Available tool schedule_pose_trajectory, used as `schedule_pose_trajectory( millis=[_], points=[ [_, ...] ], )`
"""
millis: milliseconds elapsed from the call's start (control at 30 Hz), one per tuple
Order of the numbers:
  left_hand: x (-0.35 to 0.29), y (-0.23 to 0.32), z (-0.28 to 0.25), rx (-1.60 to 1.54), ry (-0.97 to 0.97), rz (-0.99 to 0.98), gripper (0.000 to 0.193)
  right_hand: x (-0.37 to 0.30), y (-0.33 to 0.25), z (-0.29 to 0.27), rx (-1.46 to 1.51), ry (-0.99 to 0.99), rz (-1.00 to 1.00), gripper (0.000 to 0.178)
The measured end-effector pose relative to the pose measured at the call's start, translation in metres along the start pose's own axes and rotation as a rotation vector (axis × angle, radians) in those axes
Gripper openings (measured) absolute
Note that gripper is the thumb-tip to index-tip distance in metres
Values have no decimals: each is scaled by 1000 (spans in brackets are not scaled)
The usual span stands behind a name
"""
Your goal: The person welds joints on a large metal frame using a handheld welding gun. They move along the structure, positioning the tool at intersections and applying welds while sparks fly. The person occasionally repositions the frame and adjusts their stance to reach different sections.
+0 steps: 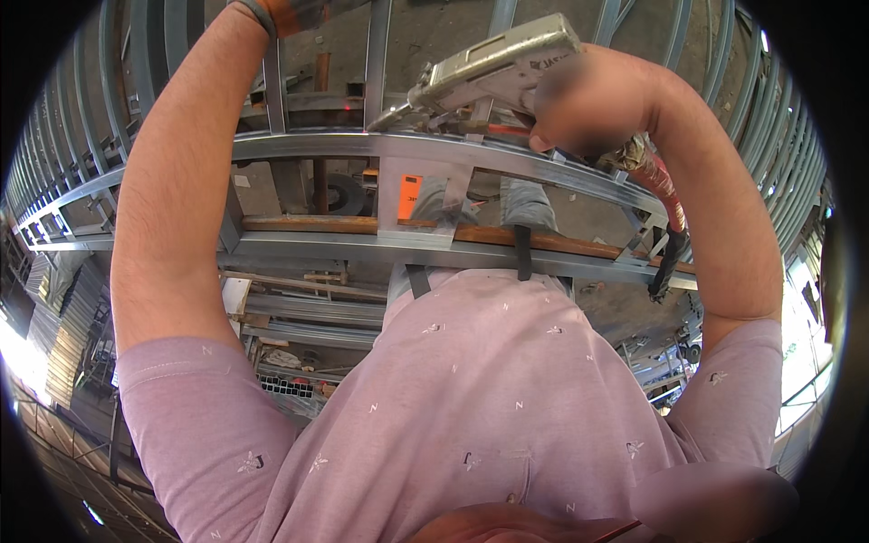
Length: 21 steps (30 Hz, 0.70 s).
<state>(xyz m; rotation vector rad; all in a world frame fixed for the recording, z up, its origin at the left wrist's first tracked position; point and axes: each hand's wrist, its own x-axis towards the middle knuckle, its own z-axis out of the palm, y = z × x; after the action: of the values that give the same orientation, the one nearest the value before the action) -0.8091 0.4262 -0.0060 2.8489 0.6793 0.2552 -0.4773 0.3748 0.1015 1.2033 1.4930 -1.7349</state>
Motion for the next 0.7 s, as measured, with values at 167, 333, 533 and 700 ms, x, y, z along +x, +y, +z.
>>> schedule_pose_trajectory(
  millis=[167, 333, 533, 700],
  points=[
    [0, 4, -1, -10, -14, -10, 56, 0, -5, 1, 28, -21, 2, 48],
    [2, 4, -1, -16, -18, -16, 56, 2, -3, 3, 37, -21, 28, 48],
    [0, 2, -1, -19, -22, -30, 57, 6, 2, 5, 32, -6, 10, 52],
    [1, 4, 1, -24, -23, -32, 58, 2, -4, 3, 31, -22, 43, 50]
  ],
)
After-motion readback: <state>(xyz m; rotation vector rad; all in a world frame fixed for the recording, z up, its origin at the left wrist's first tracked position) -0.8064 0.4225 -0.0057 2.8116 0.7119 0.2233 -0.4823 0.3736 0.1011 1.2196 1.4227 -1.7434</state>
